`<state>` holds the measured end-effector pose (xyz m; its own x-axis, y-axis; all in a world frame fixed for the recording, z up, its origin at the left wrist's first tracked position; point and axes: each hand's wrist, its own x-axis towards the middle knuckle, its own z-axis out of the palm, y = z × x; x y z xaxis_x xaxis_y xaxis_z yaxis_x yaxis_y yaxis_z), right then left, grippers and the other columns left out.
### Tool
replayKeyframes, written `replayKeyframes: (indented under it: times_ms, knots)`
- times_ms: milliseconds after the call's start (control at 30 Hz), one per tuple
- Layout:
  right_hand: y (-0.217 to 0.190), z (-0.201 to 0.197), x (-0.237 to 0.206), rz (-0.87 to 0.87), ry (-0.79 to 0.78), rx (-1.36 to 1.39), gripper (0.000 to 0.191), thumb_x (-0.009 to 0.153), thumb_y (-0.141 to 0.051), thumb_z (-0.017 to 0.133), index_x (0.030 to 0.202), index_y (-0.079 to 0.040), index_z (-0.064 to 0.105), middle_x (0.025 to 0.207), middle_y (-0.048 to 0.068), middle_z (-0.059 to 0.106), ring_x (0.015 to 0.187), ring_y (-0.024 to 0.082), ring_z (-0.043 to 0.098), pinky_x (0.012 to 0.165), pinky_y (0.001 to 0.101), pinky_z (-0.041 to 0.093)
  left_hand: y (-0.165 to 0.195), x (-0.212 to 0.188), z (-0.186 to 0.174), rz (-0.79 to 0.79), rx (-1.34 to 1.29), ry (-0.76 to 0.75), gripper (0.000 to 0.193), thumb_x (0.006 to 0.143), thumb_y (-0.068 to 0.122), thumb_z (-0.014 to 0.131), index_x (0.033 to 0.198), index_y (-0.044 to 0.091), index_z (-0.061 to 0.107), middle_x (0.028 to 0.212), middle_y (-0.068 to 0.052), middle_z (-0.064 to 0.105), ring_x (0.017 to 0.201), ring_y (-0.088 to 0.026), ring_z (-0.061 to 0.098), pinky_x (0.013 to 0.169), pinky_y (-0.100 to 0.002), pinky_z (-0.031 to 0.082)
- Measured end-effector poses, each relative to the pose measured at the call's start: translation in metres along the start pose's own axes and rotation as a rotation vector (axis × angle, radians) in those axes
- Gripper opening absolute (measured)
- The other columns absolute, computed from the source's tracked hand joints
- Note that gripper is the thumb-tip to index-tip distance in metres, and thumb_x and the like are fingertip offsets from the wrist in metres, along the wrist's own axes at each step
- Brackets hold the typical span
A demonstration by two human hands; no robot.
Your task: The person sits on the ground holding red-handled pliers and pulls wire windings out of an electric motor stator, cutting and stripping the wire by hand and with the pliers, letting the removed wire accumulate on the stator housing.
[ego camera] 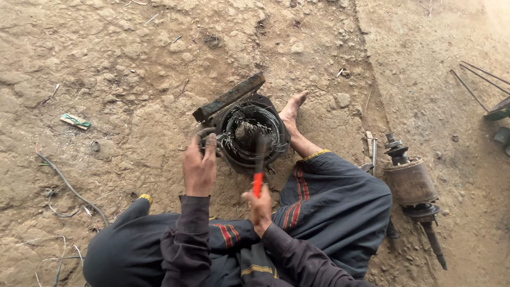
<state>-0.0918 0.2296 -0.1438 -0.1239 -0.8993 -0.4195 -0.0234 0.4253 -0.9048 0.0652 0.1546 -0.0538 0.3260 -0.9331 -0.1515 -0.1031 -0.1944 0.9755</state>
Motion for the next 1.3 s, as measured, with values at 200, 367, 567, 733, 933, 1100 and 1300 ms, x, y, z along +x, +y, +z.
replayKeyframes:
  times_ms: [200,367,567,733,933,1100,1300]
  knots:
    - [0.010,-0.008,-0.014,0.081,-0.338,0.302,0.056,0.082,-0.018,0.064,0.132,-0.001,0.047,0.092,0.010,0.056,0.079,0.017,0.057,0.071,0.0334,0.048,-0.003,-0.004,0.006,-0.125,0.486,-0.158,0.038,0.102,0.045,0.052,0.113,0.014,0.072,0.089,-0.014,0.074,0.079,-0.029,0.070,0.069,-0.045,0.054]
    - [0.017,-0.037,-0.034,0.573,-0.555,0.556,0.060,0.085,-0.027,0.056,0.137,0.002,0.049,0.101,0.014,0.063,0.087,0.024,0.065,0.085,0.0378,0.055,-0.014,-0.019,0.027,-0.121,0.873,-0.357,0.038,0.098,0.044,0.055,0.101,0.011,0.073,0.101,-0.019,0.074,0.097,-0.042,0.071,0.086,-0.053,0.056]
    - [0.009,-0.053,-0.026,0.701,-0.626,0.695,0.066,0.082,-0.027,0.055,0.142,0.002,0.048,0.108,0.015,0.062,0.091,0.028,0.062,0.088,0.0453,0.053,-0.015,-0.019,0.029,-0.080,0.882,-0.306,0.034,0.096,0.042,0.058,0.102,0.012,0.072,0.100,-0.018,0.074,0.097,-0.042,0.071,0.084,-0.054,0.056]
    - [0.000,-0.059,-0.025,0.770,-0.738,0.931,0.072,0.081,-0.028,0.057,0.145,0.003,0.046,0.107,0.016,0.060,0.091,0.027,0.059,0.091,0.0486,0.051,-0.011,-0.018,0.026,-0.086,0.849,-0.279,0.034,0.095,0.043,0.059,0.104,0.014,0.072,0.100,-0.018,0.074,0.097,-0.042,0.070,0.084,-0.054,0.055]
    - [-0.009,-0.062,-0.023,0.818,-0.751,0.979,0.075,0.078,-0.030,0.058,0.144,0.002,0.047,0.105,0.014,0.059,0.089,0.026,0.057,0.092,0.0472,0.050,-0.016,-0.017,0.028,-0.079,0.858,-0.272,0.034,0.094,0.043,0.060,0.106,0.014,0.071,0.100,-0.018,0.074,0.097,-0.043,0.070,0.084,-0.055,0.054]
    - [-0.015,-0.060,-0.023,0.837,-0.791,1.047,0.074,0.080,-0.032,0.058,0.145,0.002,0.046,0.106,0.014,0.059,0.090,0.026,0.056,0.090,0.0451,0.049,-0.020,-0.016,0.029,-0.075,0.855,-0.258,0.034,0.095,0.043,0.059,0.106,0.013,0.071,0.100,-0.019,0.074,0.097,-0.044,0.070,0.085,-0.055,0.054]
    - [-0.015,-0.057,-0.021,0.854,-0.816,1.043,0.073,0.082,-0.034,0.056,0.144,0.004,0.047,0.107,0.015,0.060,0.091,0.027,0.058,0.091,0.0473,0.050,-0.025,-0.015,0.031,-0.089,0.839,-0.256,0.033,0.094,0.043,0.059,0.105,0.014,0.071,0.099,-0.019,0.074,0.097,-0.044,0.070,0.084,-0.055,0.054]
